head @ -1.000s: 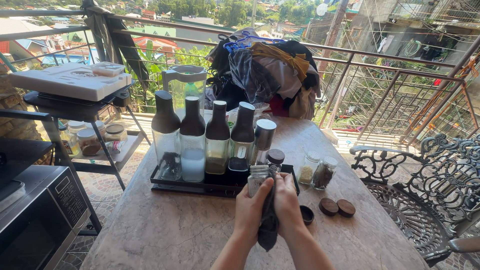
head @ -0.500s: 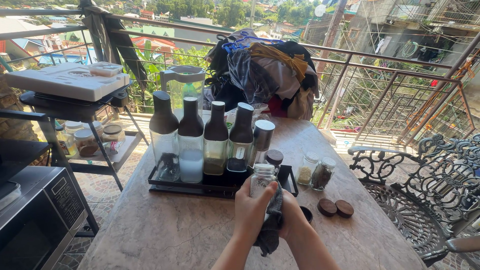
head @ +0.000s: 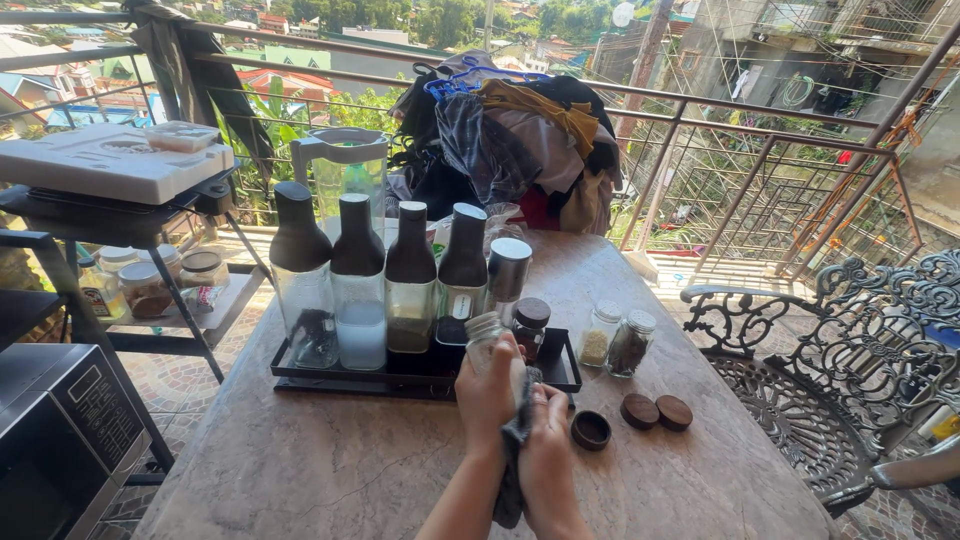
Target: The person washes a cloth at a sink, then moves to a table to wipe and dry several small glass spice jars with the cloth. The person handles the jars one at a time, wiping the exterior and lids before placing them back on the tray.
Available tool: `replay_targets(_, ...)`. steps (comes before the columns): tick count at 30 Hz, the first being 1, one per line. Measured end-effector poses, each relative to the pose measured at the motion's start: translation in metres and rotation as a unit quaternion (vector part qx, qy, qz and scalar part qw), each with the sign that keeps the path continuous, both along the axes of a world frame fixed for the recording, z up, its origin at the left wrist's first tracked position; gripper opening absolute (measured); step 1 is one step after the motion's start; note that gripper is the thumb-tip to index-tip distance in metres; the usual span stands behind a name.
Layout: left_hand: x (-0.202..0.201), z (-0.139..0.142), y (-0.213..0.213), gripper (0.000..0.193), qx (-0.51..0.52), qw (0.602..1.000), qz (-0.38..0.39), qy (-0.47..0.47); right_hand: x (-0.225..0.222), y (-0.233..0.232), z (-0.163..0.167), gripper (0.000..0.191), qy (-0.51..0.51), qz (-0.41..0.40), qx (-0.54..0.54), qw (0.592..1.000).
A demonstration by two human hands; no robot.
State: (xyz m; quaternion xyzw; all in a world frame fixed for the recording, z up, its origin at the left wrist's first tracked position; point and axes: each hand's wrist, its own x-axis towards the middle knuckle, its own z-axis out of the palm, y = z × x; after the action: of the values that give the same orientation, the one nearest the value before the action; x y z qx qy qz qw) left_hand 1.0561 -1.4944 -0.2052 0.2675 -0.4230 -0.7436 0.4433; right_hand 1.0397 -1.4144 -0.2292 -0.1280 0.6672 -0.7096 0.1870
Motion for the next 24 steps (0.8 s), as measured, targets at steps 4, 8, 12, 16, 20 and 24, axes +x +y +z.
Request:
replay_targets(4, -0.005, -0.001, 0.002, 0.036, 0.021, 0.999, -0.038, 0.032, -0.01, 0.0, -0.002, 0.043, 0.03, 0.032, 0.048, 0.998)
replay_targets(8, 0.0, 0.003, 0.014, 0.031, -0.082, 0.996, -0.025, 0.028, -0.032, 0.003, -0.009, 0.052, -0.194, 0.091, -0.116, 0.97)
replay_targets(12, 0.008, 0.007, 0.023, 0.032, -0.179, 0.983, -0.029, -0.03, -0.052, 0.007, -0.018, 0.04, -0.285, 0.099, -0.087, 0.949)
replay_targets(16, 0.01, 0.011, 0.028, 0.03, -0.152, 0.986, -0.07, -0.01, -0.056, 0.012, -0.025, 0.039, -0.332, 0.081, -0.082, 0.936)
replay_targets(20, 0.0, 0.019, 0.025, 0.032, -0.054, 0.995, -0.083, 0.027, -0.05, 0.012, -0.03, 0.037, -0.295, 0.092, -0.085, 0.947)
replay_targets(24, -0.008, 0.022, 0.019, 0.036, -0.051, 0.995, -0.079, 0.042, -0.04, 0.012, -0.034, 0.036, -0.25, 0.103, -0.073, 0.96)
